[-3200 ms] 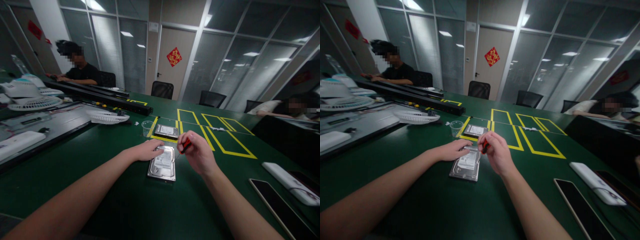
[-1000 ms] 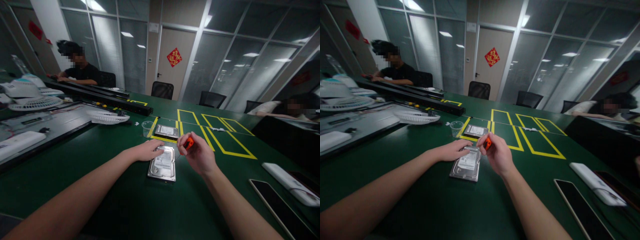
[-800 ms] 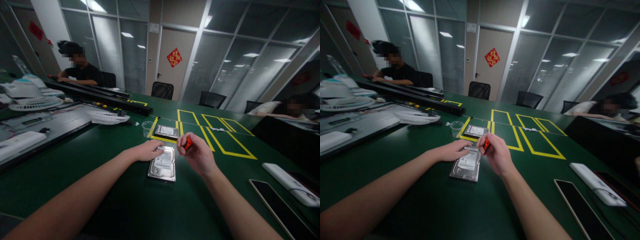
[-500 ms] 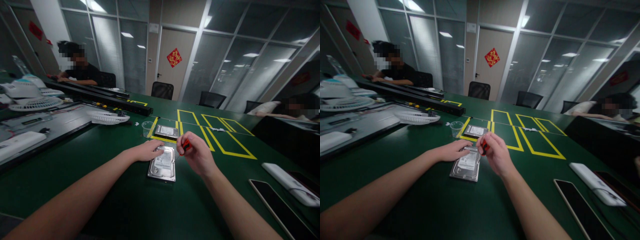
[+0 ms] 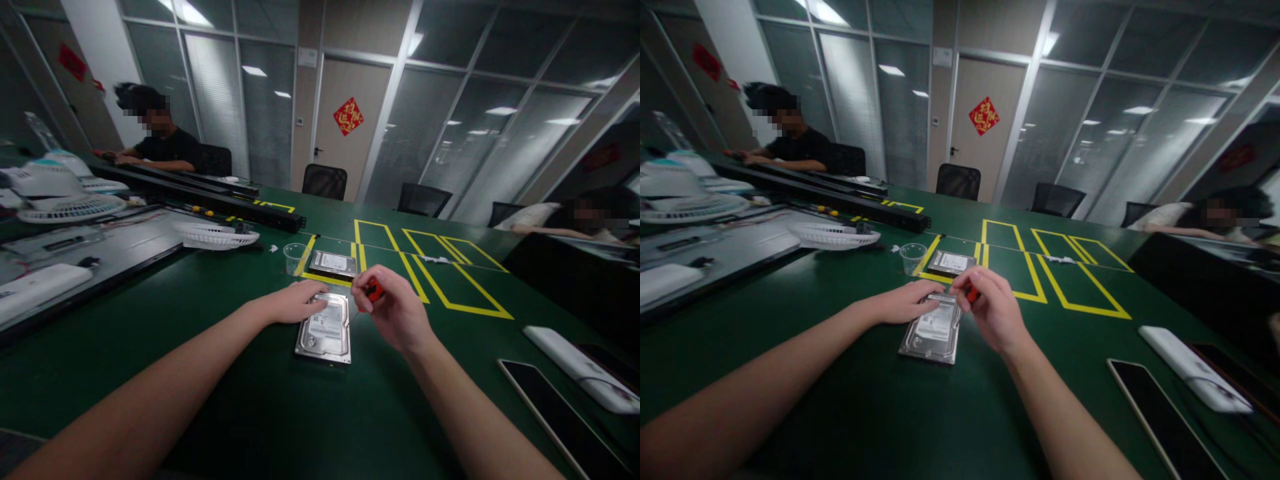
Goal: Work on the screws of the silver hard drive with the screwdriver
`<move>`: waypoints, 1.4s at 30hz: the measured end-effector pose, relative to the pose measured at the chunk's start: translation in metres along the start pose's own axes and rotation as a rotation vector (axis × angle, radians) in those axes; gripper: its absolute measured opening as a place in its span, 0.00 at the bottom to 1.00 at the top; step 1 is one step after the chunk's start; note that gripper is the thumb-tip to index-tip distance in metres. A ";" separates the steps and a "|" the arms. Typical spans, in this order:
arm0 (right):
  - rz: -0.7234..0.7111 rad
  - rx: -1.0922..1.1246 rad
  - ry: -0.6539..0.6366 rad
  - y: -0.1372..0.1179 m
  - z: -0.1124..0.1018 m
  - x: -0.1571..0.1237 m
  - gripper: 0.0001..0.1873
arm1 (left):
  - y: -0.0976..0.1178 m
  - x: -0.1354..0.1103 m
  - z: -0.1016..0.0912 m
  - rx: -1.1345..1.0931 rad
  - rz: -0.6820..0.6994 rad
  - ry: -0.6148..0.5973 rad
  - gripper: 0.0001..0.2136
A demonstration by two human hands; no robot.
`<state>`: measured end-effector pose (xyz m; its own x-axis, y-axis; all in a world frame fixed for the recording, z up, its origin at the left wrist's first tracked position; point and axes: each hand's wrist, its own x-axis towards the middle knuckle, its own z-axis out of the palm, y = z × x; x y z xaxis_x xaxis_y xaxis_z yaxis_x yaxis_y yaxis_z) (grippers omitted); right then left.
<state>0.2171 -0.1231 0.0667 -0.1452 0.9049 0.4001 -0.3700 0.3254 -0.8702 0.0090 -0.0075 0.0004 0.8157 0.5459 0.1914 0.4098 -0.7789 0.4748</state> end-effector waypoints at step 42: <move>0.010 0.054 0.019 -0.003 0.002 0.000 0.15 | 0.001 -0.001 -0.001 -0.003 -0.036 -0.018 0.20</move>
<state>0.2162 -0.1247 0.0696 -0.1322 0.9130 0.3860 -0.4180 0.3018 -0.8569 0.0076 -0.0083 0.0015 0.8081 0.5674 0.1584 0.4375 -0.7581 0.4837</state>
